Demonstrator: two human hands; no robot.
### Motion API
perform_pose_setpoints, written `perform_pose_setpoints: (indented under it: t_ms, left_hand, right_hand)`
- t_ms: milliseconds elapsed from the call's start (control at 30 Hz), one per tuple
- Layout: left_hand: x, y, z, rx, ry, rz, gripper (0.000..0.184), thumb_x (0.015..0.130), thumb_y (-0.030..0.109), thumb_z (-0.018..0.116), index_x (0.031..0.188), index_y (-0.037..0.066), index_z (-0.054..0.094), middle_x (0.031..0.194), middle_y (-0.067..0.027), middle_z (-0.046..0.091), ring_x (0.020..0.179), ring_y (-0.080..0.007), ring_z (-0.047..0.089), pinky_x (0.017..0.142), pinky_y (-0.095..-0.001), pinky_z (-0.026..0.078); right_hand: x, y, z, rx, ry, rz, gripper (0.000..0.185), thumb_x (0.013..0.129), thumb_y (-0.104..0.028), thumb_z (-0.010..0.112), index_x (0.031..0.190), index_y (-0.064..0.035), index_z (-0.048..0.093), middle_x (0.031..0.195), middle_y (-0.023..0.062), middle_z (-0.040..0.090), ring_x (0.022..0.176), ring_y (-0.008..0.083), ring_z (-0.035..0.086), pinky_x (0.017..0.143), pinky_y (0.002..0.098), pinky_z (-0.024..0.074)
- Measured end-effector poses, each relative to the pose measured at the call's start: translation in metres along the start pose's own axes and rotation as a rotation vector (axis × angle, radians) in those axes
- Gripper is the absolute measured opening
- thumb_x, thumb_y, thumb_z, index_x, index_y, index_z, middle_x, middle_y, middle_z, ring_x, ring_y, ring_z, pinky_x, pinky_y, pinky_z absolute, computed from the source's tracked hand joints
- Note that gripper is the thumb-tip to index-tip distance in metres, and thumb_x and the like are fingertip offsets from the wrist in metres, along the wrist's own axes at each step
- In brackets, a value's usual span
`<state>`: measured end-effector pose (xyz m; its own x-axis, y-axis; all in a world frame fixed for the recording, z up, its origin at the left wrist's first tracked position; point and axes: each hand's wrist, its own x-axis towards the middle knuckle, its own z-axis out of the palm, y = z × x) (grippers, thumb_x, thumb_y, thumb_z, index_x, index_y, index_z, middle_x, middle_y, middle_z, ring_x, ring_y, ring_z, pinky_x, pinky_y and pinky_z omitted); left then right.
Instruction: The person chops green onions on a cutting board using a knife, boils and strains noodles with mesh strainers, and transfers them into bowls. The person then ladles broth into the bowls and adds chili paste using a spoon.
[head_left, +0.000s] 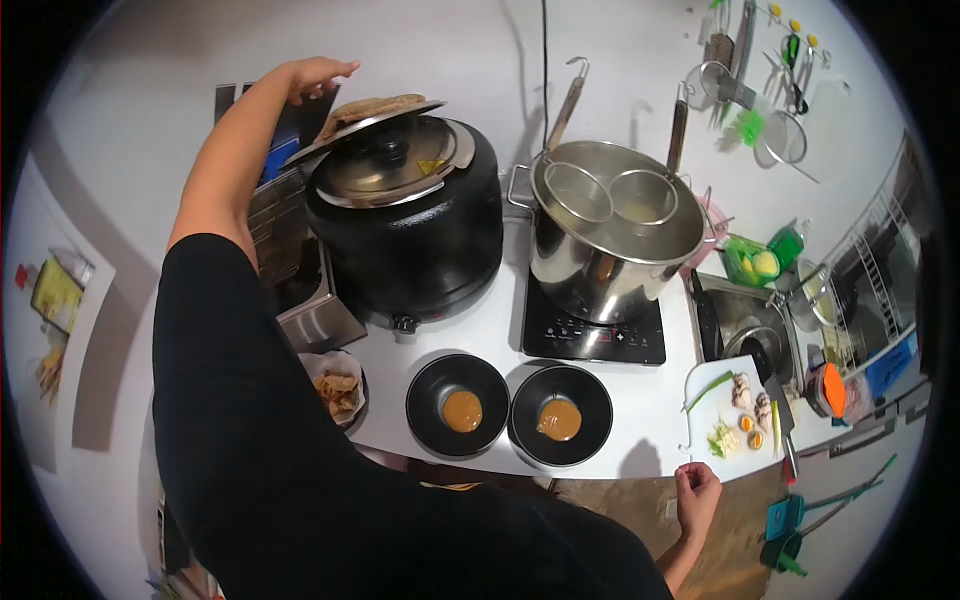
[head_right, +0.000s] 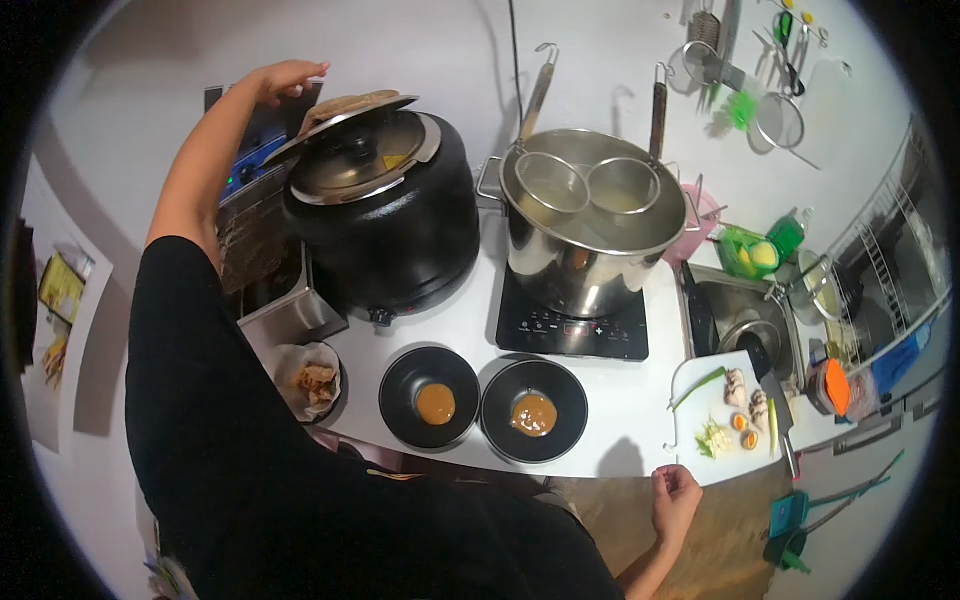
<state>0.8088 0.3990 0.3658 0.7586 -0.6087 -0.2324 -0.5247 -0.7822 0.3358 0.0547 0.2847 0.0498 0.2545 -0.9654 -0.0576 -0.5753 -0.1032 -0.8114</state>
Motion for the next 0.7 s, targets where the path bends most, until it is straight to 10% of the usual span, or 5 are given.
perform_pose_setpoints:
  t_ms: [267,467,700]
  left_hand:
    - [-0.049,0.026,-0.025,-0.048,0.216,0.136,0.078,0.072,0.073,0.047,0.133,0.025,0.040,0.138,-0.0107,0.035,0.124,-0.0324,0.035,0.095,-0.0568,0.028]
    - [-0.075,0.169,0.018,-0.113,0.571,0.886,0.027,0.083,0.025,0.061,0.104,0.009,0.063,0.079,0.0044,0.064,0.072,-0.0034,0.054,0.062,-0.0211,0.039]
    - [-0.210,0.338,0.236,0.104,0.443,1.230,0.030,0.070,0.021,0.073,0.097,0.009,0.066,0.070,-0.0069,0.064,0.056,-0.0168,0.058,0.055,-0.0261,0.046]
  right_hand:
    - [0.044,0.010,-0.016,-0.009,-0.030,-0.131,0.006,0.077,-0.004,0.063,0.076,0.0010,0.060,0.060,0.0000,0.052,0.055,0.0057,0.042,0.050,0.0223,0.0349]
    - [0.093,-0.055,-0.063,-0.091,-0.059,-0.495,0.010,0.077,-0.010,0.065,0.073,-0.0014,0.062,0.058,0.0036,0.055,0.054,0.0093,0.048,0.051,0.0248,0.0383]
    - [0.358,-0.143,-0.048,-0.335,0.131,-1.015,0.015,0.074,-0.016,0.059,0.076,-0.0021,0.065,0.072,0.0168,0.061,0.062,0.0322,0.059,0.061,0.0407,0.0463]
